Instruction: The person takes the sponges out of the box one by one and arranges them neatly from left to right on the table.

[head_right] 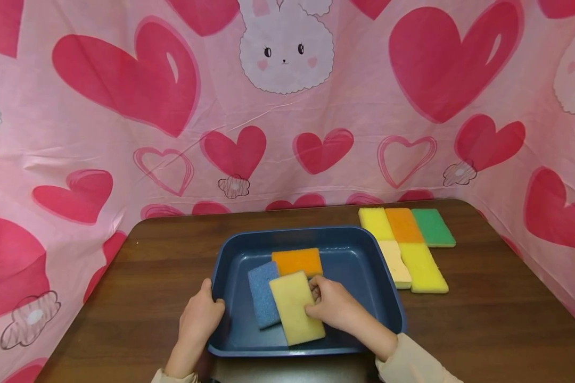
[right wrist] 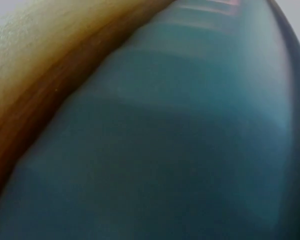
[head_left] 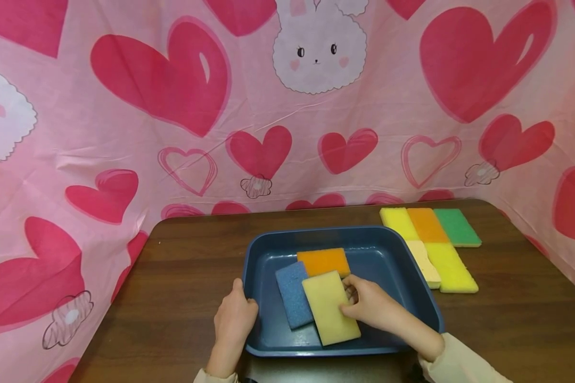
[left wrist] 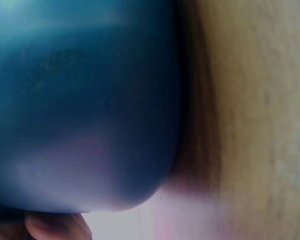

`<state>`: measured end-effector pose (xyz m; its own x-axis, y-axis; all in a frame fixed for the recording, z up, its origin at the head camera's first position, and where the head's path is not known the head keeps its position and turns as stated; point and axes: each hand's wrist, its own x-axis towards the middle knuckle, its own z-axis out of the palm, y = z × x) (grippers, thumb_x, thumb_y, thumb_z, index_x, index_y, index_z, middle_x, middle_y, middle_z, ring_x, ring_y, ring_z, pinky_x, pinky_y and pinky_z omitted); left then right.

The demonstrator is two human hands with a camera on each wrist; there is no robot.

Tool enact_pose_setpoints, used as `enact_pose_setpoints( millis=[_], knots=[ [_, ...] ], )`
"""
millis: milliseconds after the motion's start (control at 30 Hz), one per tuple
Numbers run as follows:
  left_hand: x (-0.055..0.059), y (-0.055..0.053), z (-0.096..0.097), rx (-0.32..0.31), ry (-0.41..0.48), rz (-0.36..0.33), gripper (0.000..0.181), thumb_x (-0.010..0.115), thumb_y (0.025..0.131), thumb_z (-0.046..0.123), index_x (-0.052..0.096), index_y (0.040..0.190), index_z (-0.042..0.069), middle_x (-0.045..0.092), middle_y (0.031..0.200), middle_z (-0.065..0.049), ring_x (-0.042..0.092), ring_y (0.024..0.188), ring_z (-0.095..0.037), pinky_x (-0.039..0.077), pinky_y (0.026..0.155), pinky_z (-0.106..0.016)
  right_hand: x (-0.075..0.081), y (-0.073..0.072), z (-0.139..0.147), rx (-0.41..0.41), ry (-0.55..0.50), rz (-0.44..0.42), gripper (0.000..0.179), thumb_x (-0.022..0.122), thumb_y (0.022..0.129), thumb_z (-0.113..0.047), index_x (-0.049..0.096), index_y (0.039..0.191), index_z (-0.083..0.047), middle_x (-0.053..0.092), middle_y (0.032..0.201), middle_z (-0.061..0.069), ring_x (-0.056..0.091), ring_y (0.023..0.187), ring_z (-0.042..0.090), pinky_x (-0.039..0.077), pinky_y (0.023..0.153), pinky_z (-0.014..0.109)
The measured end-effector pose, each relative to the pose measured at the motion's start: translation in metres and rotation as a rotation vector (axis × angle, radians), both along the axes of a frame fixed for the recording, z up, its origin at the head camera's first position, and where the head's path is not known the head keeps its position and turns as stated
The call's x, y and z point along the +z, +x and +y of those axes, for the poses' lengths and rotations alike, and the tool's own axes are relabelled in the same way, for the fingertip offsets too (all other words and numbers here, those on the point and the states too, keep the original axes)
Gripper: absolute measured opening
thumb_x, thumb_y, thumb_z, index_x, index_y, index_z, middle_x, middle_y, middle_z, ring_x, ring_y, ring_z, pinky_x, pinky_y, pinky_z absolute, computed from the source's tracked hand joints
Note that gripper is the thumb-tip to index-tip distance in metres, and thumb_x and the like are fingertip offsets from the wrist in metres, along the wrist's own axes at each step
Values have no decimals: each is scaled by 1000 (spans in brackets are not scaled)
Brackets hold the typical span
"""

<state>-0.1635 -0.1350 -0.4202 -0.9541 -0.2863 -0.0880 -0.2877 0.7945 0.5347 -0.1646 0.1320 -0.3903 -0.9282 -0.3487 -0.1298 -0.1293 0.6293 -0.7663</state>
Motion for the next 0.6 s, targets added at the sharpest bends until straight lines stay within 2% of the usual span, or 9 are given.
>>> enact_pose_setpoints(
  millis=[233,600],
  knots=[
    [0,0,0,-1,-2,-9,22,49,80,10,48,101,2,64,77,-20,59,62,-32,38,51,-42,9,-2,10,-70,4,16,35,72,77,-12,56,104,4,55,82,4,49,75,15,42,63,24],
    [0,0,0,1,2,-13,25,49,80,9,49,104,1,63,77,-20,57,60,-29,37,50,-40,27,-6,32,-174,43,66,43,70,82,-21,58,113,6,63,90,7,54,80,16,45,65,25]
  ],
)
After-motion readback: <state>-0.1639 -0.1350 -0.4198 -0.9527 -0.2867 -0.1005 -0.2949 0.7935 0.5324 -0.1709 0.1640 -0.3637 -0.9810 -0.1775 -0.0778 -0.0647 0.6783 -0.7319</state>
